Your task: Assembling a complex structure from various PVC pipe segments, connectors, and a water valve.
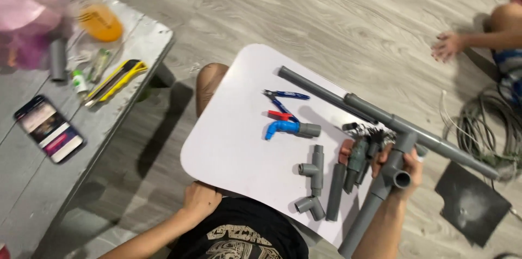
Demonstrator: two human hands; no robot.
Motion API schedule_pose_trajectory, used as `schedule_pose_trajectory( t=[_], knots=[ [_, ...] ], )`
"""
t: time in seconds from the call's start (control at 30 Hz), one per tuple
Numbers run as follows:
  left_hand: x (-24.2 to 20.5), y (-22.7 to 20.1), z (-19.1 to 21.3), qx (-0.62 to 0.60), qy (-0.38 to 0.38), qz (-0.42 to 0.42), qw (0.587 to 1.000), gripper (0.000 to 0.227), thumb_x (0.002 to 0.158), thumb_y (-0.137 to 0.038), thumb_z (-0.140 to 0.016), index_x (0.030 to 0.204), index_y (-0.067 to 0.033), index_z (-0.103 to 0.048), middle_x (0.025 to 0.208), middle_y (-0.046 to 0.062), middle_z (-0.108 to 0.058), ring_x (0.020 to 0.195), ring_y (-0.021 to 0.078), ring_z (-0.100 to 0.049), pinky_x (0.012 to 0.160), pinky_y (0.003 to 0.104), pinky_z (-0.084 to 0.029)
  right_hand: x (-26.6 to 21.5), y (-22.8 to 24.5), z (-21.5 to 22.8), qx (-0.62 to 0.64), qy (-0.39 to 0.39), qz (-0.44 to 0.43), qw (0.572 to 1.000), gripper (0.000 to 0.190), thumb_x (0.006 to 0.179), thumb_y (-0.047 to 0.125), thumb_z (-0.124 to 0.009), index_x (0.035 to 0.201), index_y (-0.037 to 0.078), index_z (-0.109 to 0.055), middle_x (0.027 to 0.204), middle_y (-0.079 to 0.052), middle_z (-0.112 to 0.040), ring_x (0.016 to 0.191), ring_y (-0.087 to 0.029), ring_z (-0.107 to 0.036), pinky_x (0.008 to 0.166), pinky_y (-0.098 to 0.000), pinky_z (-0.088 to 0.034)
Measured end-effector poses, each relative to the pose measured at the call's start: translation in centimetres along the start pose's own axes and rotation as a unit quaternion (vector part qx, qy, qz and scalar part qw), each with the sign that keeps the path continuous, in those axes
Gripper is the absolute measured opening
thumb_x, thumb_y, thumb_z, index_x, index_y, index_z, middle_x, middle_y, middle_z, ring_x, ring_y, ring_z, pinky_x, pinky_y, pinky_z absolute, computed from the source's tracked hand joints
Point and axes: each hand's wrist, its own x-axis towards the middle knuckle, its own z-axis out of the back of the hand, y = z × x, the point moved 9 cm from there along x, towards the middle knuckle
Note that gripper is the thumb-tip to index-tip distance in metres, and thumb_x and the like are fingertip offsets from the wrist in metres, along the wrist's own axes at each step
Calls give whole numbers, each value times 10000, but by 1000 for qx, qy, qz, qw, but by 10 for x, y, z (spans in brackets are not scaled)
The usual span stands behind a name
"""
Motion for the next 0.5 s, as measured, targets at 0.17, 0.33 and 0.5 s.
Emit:
schedule_pose_trajectory(
  t=[0.17, 0.33, 0.5],
  knots=[
    [-24, -48, -18, 407, 71, -139, 900, 493, 1025, -471, -518, 923, -47, -747, 863, 138, -721, 825, 279, -598, 805, 471, -481, -6, 9, -11, 15, -28, -3, 999, 391, 969, 270, -493, 1292, 51, -467, 761, -114, -576, 470, -200, -553, 336, -246, -422],
    [-145, -242, 76, -37, 161, -682, 713, 286, 881, -20, -583, 1160, -20, -645, 1352, 161, -604, 1161, 296, -630, 789, 339, -556, -7, 5, -10, 47, -37, -20, 998, 396, 964, 230, -493, 1279, -10, -481, 747, -161, -583, 414, -238, -508, 322, -279, -418],
    [-146, -251, -115, 14, 295, -778, 555, 403, 776, 2, -703, 1167, -83, -657, 1388, 102, -588, 1249, 286, -573, 1009, 390, -541, -13, 12, -23, 20, -64, -34, 997, 421, 942, 243, -501, 1296, 16, -481, 743, -145, -585, 431, -196, -505, 336, -257, -422]
  ],
)
